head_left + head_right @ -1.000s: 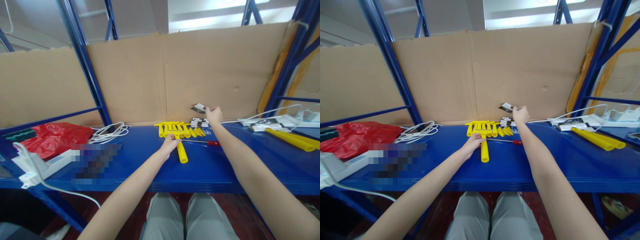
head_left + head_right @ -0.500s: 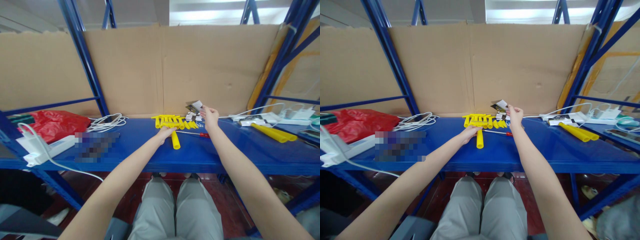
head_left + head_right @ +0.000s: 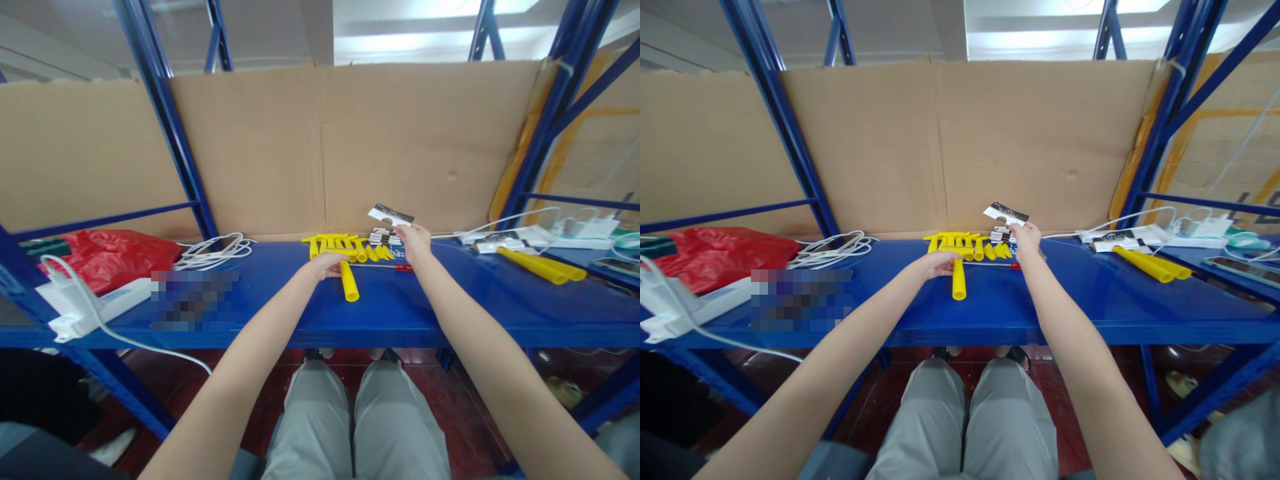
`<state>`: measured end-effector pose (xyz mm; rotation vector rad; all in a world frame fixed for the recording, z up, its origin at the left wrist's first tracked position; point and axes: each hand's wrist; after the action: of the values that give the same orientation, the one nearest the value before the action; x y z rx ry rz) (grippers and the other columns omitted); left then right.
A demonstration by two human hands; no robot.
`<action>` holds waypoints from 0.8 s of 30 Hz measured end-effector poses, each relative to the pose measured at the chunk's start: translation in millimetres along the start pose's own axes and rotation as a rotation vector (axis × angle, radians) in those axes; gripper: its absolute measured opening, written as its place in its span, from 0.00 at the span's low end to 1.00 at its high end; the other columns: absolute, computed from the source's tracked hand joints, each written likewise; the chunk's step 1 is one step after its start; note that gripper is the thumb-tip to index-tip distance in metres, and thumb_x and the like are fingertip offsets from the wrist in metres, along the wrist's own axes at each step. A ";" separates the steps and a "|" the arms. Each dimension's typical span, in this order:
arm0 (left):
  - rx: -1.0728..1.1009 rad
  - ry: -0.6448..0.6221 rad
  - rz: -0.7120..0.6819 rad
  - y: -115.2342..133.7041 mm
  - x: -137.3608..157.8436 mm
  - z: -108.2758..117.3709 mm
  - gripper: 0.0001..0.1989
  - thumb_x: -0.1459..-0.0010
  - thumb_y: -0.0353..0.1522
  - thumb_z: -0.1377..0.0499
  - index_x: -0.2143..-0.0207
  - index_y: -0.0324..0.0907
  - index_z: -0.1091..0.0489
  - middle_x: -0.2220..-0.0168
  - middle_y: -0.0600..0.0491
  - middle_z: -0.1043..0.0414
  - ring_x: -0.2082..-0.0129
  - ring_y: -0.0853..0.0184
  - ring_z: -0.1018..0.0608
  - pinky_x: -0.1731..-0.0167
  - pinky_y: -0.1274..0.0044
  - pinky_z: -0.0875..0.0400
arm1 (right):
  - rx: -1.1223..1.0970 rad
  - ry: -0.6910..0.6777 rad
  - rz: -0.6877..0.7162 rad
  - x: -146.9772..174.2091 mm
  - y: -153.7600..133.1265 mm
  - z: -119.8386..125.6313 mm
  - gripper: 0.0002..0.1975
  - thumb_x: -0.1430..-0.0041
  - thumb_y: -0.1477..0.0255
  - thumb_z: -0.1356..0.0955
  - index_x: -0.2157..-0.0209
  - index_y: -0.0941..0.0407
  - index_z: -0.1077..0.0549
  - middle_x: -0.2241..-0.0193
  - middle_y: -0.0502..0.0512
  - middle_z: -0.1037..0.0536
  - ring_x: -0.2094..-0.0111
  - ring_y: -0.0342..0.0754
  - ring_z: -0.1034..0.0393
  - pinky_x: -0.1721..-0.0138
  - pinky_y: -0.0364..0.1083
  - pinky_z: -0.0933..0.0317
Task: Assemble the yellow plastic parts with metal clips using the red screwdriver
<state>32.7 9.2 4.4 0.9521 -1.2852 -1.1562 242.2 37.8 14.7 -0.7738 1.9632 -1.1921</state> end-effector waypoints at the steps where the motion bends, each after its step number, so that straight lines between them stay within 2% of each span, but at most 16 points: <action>1: -0.002 0.005 -0.013 -1.7 -1.0 0.4 0.06 0.50 0.23 0.38 0.69 0.39 0.29 0.76 0.50 0.27 0.67 0.62 0.21 0.59 0.71 0.25 | 0.022 -0.023 0.017 0.6 0.2 -0.1 0.09 0.54 0.80 0.31 0.73 0.55 0.36 0.74 0.48 0.25 0.63 0.44 0.25 0.59 0.42 0.29; 6: 0.023 0.007 -0.089 -12.3 -5.5 4.1 0.07 0.52 0.26 0.36 0.67 0.39 0.26 0.79 0.51 0.28 0.69 0.62 0.21 0.60 0.70 0.25 | 0.017 -0.067 0.023 3.9 1.6 -1.2 0.11 0.52 0.79 0.29 0.78 0.56 0.36 0.78 0.47 0.27 0.69 0.42 0.25 0.63 0.40 0.28; 13: 0.010 -0.054 -0.226 -17.8 -1.7 2.4 0.08 0.55 0.22 0.35 0.71 0.39 0.26 0.72 0.49 0.23 0.64 0.61 0.21 0.59 0.70 0.25 | 0.031 -0.078 -0.038 13.7 -1.8 -3.8 0.14 0.45 0.81 0.32 0.80 0.56 0.36 0.81 0.45 0.29 0.74 0.38 0.27 0.67 0.37 0.30; 17: 0.028 0.029 -0.203 -17.3 -0.9 0.2 0.07 0.55 0.24 0.34 0.71 0.38 0.27 0.72 0.47 0.24 0.62 0.59 0.21 0.60 0.70 0.25 | 0.051 -0.133 -0.057 19.6 -4.6 -4.6 0.14 0.42 0.81 0.33 0.80 0.57 0.36 0.80 0.46 0.28 0.74 0.38 0.27 0.68 0.36 0.31; 19: 0.032 0.052 -0.203 -15.8 -0.1 0.2 0.05 0.52 0.26 0.34 0.70 0.37 0.27 0.72 0.45 0.25 0.65 0.59 0.20 0.63 0.70 0.25 | 0.060 -0.174 -0.078 22.5 -6.3 -4.7 0.13 0.41 0.80 0.33 0.78 0.57 0.35 0.80 0.46 0.27 0.76 0.38 0.27 0.70 0.36 0.32; 21: 0.036 0.059 -0.208 -13.1 1.9 1.0 0.03 0.48 0.28 0.37 0.69 0.37 0.27 0.74 0.47 0.25 0.72 0.62 0.21 0.68 0.73 0.25 | 0.082 -0.224 -0.080 25.7 -8.0 -5.0 0.11 0.41 0.79 0.33 0.77 0.57 0.34 0.80 0.46 0.26 0.77 0.38 0.27 0.72 0.36 0.33; 24: 0.097 0.115 -0.224 -6.9 6.4 3.8 0.06 0.42 0.29 0.42 0.65 0.35 0.28 0.78 0.51 0.27 0.84 0.70 0.27 0.78 0.78 0.28 | 0.093 -0.271 -0.076 30.1 -10.5 -5.7 0.11 0.41 0.78 0.32 0.76 0.57 0.34 0.80 0.47 0.26 0.79 0.38 0.28 0.73 0.36 0.34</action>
<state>27.8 1.9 -0.7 1.2414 -1.1725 -1.1993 221.7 13.0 18.4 -0.9170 1.6591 -1.1487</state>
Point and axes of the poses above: each hand's wrist, its own x-axis away from the middle knuckle, its own z-axis out of the back of the hand, y = z × x
